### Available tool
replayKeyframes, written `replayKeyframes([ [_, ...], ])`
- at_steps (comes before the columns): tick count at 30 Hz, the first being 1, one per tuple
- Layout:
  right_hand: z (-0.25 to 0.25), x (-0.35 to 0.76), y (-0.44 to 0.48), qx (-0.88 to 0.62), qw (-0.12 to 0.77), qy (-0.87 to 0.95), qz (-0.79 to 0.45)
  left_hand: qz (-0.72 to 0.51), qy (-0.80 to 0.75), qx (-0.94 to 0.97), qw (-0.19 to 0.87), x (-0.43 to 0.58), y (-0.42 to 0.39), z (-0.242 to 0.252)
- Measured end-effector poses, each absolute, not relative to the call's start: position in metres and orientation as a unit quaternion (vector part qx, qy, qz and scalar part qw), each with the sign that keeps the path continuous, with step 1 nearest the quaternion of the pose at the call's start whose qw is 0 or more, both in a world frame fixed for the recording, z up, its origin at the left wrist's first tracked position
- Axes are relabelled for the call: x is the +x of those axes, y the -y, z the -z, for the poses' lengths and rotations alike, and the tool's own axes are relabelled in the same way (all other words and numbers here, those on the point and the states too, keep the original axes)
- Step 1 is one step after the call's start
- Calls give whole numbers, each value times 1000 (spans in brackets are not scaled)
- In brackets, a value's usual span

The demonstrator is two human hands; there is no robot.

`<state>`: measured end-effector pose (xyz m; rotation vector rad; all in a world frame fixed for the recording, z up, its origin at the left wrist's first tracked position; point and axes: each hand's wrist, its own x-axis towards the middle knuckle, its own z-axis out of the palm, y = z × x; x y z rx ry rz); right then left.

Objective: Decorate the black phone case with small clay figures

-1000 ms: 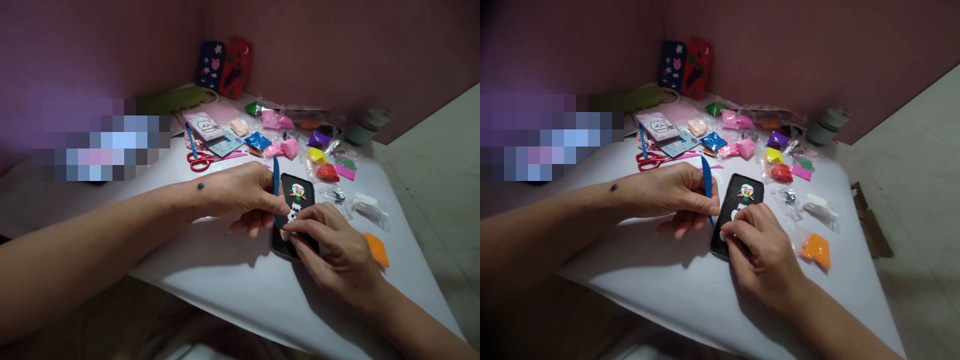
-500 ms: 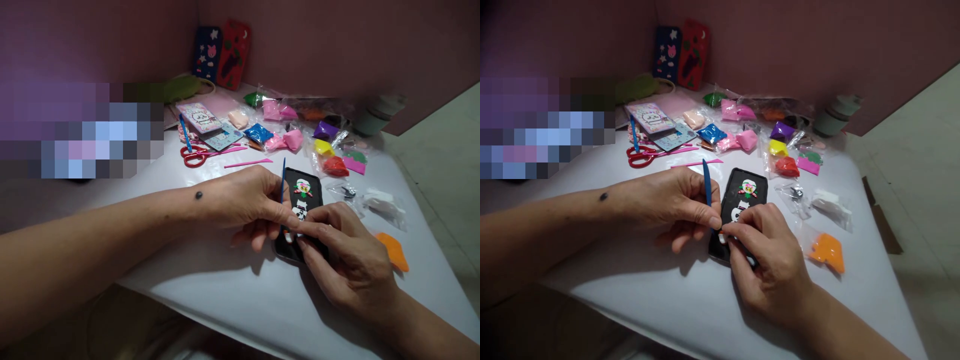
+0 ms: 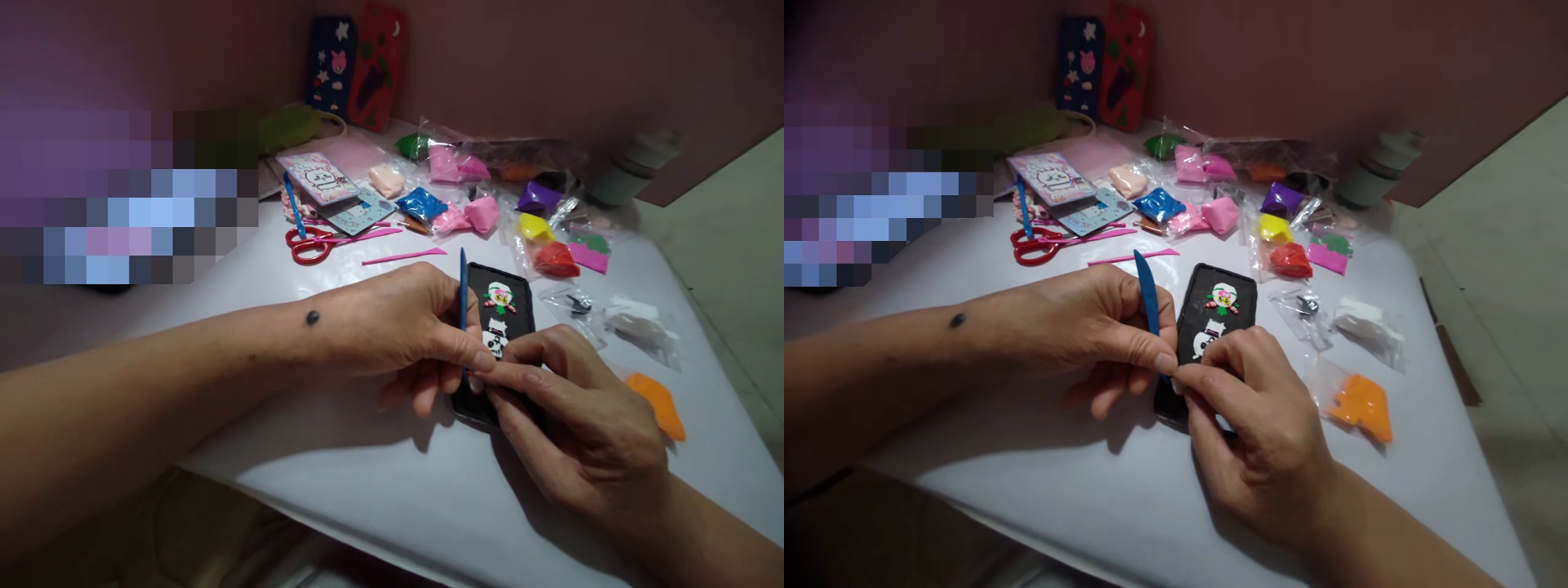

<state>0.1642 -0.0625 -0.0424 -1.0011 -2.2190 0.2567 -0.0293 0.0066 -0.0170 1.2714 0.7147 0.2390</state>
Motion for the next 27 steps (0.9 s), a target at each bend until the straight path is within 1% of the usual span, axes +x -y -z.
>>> replayKeyframes([
  [27,41,161,60,-380,338,856,-94,-121,-327,597,723,-28,-6,20],
])
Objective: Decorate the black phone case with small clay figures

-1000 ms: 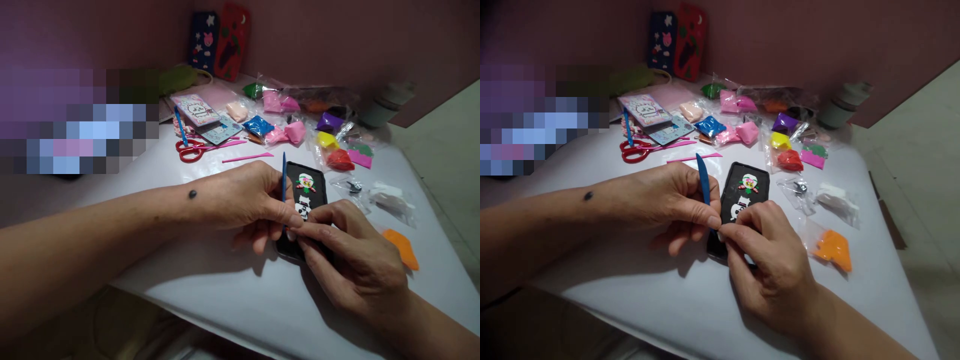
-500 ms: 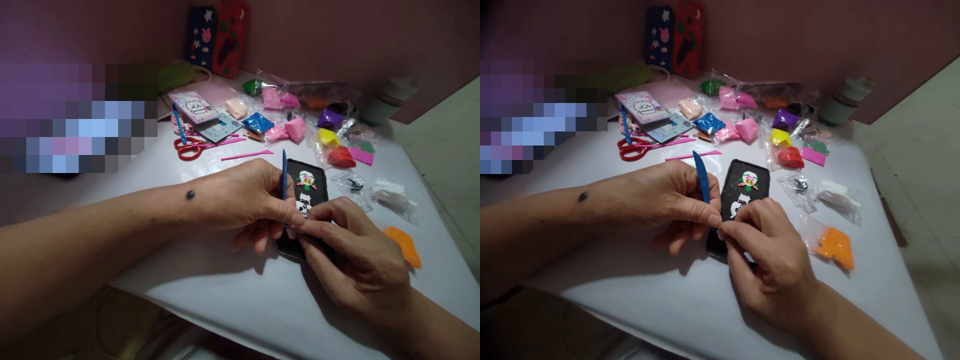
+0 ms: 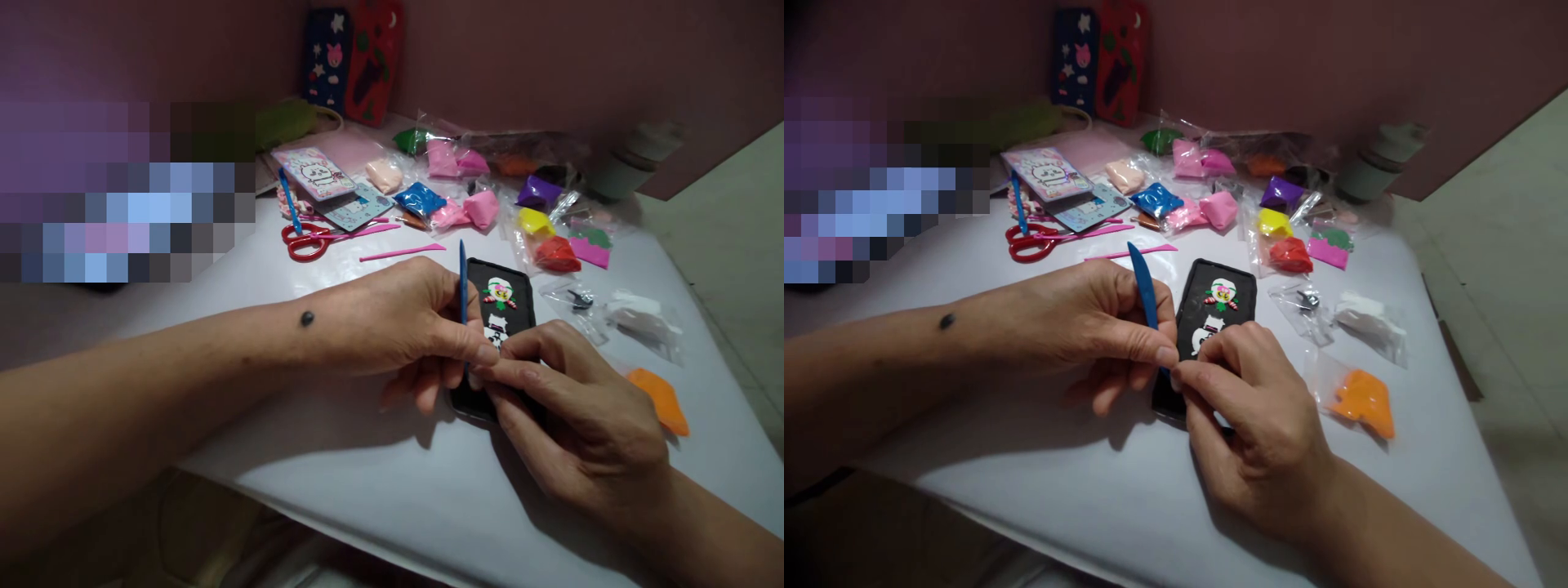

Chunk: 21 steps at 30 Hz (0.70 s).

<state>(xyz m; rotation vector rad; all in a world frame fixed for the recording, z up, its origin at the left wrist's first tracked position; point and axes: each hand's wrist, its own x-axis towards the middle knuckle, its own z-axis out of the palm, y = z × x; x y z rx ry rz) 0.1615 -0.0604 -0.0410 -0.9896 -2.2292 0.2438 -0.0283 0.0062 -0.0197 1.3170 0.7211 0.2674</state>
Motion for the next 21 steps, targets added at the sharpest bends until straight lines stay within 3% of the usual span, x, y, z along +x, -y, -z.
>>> replayKeyframes([
  [21,43,168,62,-400,337,848,-87,-134,-333,656,664,-33,-7,9],
])
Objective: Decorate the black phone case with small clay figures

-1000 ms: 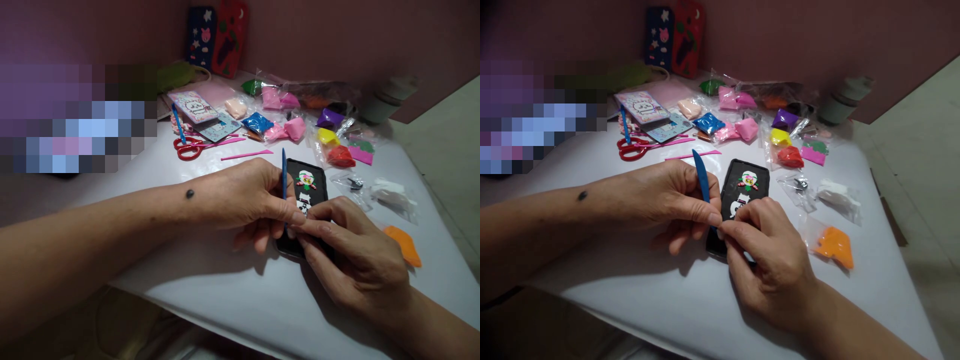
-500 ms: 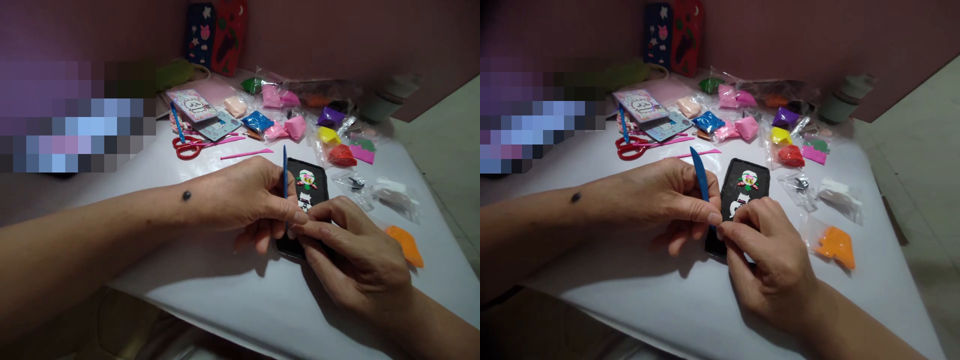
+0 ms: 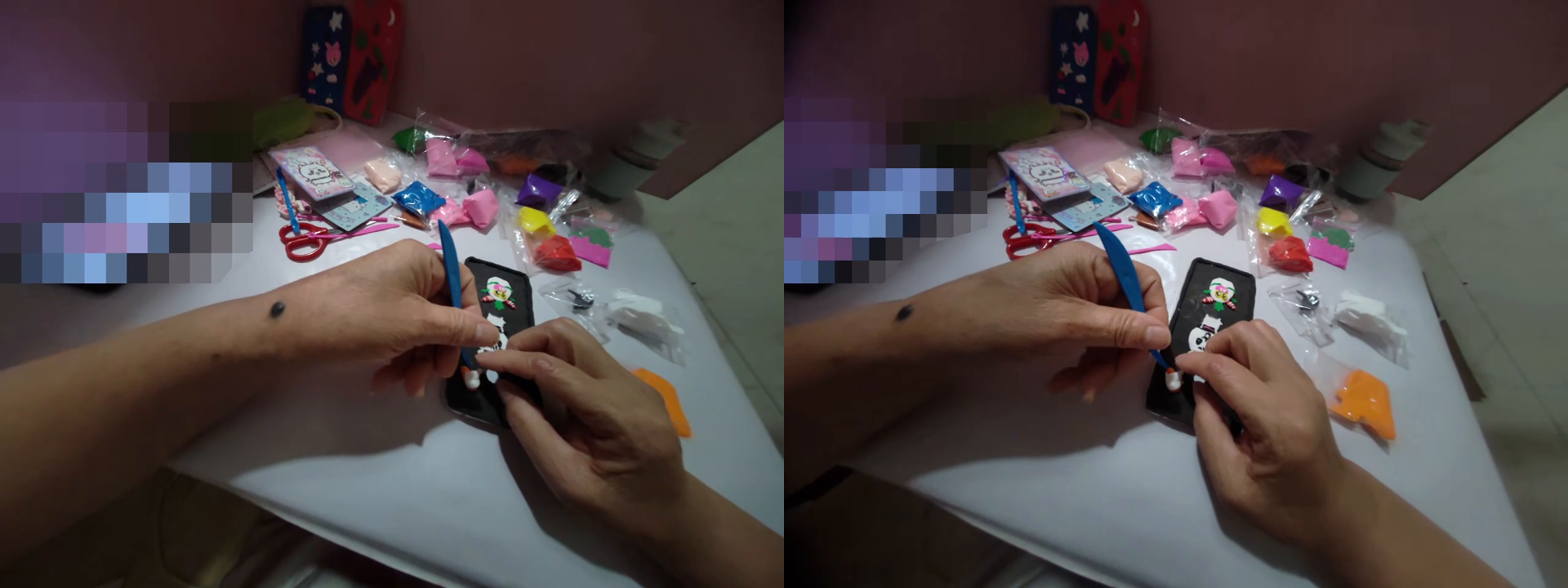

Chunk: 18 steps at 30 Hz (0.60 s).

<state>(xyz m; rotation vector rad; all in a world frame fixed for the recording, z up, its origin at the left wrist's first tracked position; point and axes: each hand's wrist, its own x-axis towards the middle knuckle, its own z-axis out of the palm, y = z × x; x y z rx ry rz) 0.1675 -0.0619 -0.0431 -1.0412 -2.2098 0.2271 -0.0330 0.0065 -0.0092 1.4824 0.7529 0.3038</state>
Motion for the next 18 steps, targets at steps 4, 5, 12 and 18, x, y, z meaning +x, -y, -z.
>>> replayKeyframes([
  [4,44,167,63,-404,335,847,-88,-146,-333,662,655,-34,-7,11],
  [5,44,167,63,-404,337,846,-88,-146,-335,664,653,-33,-7,11],
  [12,43,166,62,-414,342,839,-87,-143,-351,656,653,-32,-5,10],
  [18,42,165,63,-412,336,843,-82,-136,-351,643,667,-32,-5,10],
])
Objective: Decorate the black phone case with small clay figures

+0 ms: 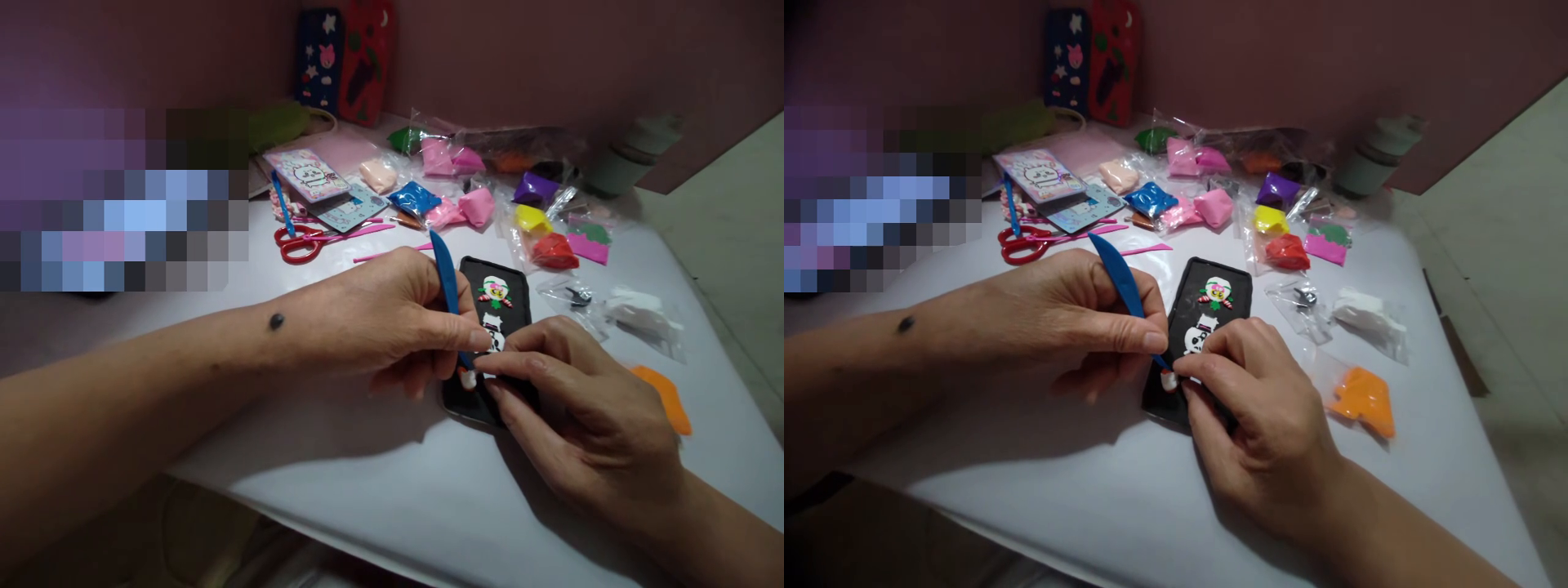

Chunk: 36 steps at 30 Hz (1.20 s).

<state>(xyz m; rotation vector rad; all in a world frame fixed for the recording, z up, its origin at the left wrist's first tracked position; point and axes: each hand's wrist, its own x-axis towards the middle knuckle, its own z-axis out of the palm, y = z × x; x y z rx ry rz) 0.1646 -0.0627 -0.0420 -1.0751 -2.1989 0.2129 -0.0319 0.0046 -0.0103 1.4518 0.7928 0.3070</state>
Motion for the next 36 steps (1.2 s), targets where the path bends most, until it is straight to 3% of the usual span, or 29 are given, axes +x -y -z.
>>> replayKeyframes([
  [24,40,163,60,-415,336,842,-73,-141,-329,642,678,-32,-3,9],
  [29,37,168,62,-509,363,779,-53,-143,-320,650,674,-33,-1,5],
  [34,34,191,52,-606,326,722,-66,-211,-464,652,561,-38,-8,3],
  [36,32,201,47,-609,315,720,-107,-175,-530,631,540,-39,-12,3],
])
